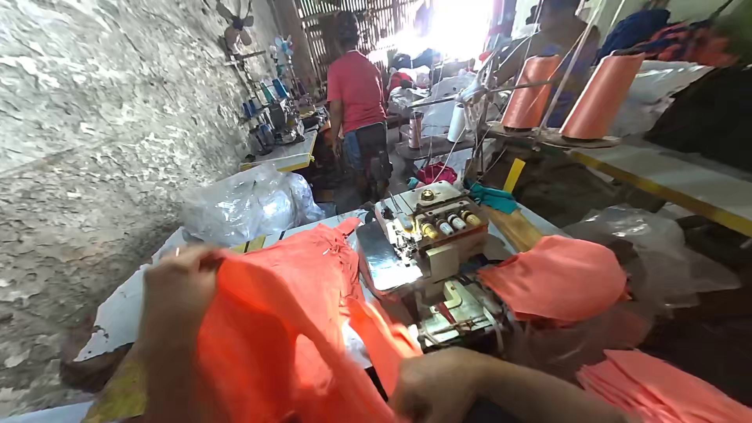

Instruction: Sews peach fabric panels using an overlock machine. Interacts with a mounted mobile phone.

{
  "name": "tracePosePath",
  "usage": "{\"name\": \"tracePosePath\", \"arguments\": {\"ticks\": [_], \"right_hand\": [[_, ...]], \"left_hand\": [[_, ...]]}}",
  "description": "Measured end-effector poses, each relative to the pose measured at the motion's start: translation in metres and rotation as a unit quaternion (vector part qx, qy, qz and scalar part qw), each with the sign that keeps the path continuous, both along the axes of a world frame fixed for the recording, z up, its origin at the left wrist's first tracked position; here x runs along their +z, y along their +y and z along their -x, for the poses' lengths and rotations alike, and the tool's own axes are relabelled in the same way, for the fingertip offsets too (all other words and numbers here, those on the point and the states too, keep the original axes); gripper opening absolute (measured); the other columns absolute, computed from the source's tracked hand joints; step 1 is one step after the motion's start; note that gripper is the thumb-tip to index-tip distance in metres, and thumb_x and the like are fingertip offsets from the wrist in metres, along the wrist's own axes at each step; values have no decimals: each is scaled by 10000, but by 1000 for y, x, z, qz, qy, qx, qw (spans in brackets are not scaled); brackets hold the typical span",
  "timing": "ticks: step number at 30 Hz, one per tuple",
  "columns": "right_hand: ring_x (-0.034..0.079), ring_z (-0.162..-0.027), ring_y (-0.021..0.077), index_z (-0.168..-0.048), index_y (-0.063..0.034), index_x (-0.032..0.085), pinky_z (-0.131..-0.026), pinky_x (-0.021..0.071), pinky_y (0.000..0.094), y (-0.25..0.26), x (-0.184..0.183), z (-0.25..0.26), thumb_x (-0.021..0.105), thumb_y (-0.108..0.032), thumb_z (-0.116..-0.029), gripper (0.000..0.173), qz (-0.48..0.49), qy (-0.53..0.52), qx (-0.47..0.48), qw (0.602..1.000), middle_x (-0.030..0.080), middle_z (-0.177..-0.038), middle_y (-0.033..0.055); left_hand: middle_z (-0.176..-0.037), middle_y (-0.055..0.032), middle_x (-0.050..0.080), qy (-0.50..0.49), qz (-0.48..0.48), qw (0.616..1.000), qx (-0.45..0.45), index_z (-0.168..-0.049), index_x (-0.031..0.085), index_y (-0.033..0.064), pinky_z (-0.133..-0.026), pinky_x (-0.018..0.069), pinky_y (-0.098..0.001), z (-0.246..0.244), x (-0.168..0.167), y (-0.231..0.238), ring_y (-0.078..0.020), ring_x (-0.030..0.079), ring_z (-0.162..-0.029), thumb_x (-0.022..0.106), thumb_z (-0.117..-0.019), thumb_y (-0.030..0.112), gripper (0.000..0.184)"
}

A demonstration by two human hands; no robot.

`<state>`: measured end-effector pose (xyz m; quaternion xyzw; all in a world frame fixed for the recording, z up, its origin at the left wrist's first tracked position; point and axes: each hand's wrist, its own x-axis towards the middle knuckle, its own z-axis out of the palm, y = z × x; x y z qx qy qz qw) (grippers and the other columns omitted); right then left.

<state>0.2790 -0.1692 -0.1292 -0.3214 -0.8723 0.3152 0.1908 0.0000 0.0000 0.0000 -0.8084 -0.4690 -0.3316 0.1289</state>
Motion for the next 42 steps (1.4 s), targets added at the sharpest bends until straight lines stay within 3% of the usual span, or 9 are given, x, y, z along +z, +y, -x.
{"name": "tracePosePath", "arguments": {"ticks": [3,6,8,11,18,22,25,29,42], "right_hand": [[678,-716,172,-954,45,708,-685,555,378,-14,-33,-29,659,-105,-954,158,9,167,-180,969,699,-779,131],[632,-755,-27,-1006,-4,711,-730,545,197,-36,-62,-62,605,-186,-1007,210,101,249,-268,925,695,-833,-3],[633,-752,56,-971,-14,726,-741,540,304,-53,-96,-85,604,-206,-994,228,165,204,-349,900,692,-825,34],[651,-786,188,-945,31,731,-783,528,455,-79,-146,-114,623,-222,-983,277,288,111,-373,875,696,-835,123],[636,-1091,472,-1053,65,701,-925,467,674,-77,-155,-121,653,-283,-986,357,408,-195,-454,767,674,-1104,299],[716,-978,382,-1039,32,752,-920,543,557,-81,-123,-130,618,-154,-1003,232,89,-21,-664,742,736,-1001,228],[725,-946,362,-960,57,751,-851,600,472,-77,-130,-138,681,16,-881,113,-197,5,-716,669,728,-1010,222],[634,-1221,447,-1076,91,742,-1055,509,504,-66,-141,-148,624,72,-901,212,-185,-23,-688,701,685,-1236,277],[653,-1175,404,-1026,78,736,-1025,507,495,-64,-120,-162,585,1,-953,184,-64,-16,-682,728,708,-1177,246]], "left_hand": [[-1335,-354,568,-116,-46,980,-152,-1020,715,-96,-1095,403,-619,-88,-28,64,-513,530,-1279,690,-933,71,190],[-1481,-304,483,-233,101,938,-235,-1226,664,-69,-1123,422,-550,-175,-105,112,-424,494,-1367,743,-919,112,365],[-1495,-250,506,-274,249,899,-233,-1493,454,-17,-1087,500,-496,-213,-164,115,-347,586,-1307,722,-939,119,631],[-1553,-286,428,-271,295,880,-257,-1451,493,-92,-1202,355,-467,-227,-217,89,-374,443,-1450,498,-1029,35,441],[-1610,-209,391,127,325,934,-82,-1536,454,37,-1202,4,-725,-230,-173,-22,-413,238,-1547,436,-1080,321,537],[-1652,-203,310,90,330,938,-61,-1553,435,69,-1160,6,-781,-245,-172,13,-452,152,-1558,529,-1045,340,583],[-1593,-368,281,-69,270,957,-86,-1462,512,-27,-1135,121,-801,-234,-187,18,-574,233,-1486,579,-1001,178,509],[-1498,-453,343,-294,102,942,-125,-1236,580,-195,-1185,298,-576,-213,-216,-6,-603,337,-1410,564,-902,-47,366],[-1453,-462,377,-340,52,932,-116,-1140,611,-201,-1156,364,-414,-166,-230,-35,-501,398,-1394,565,-915,41,333]]}}
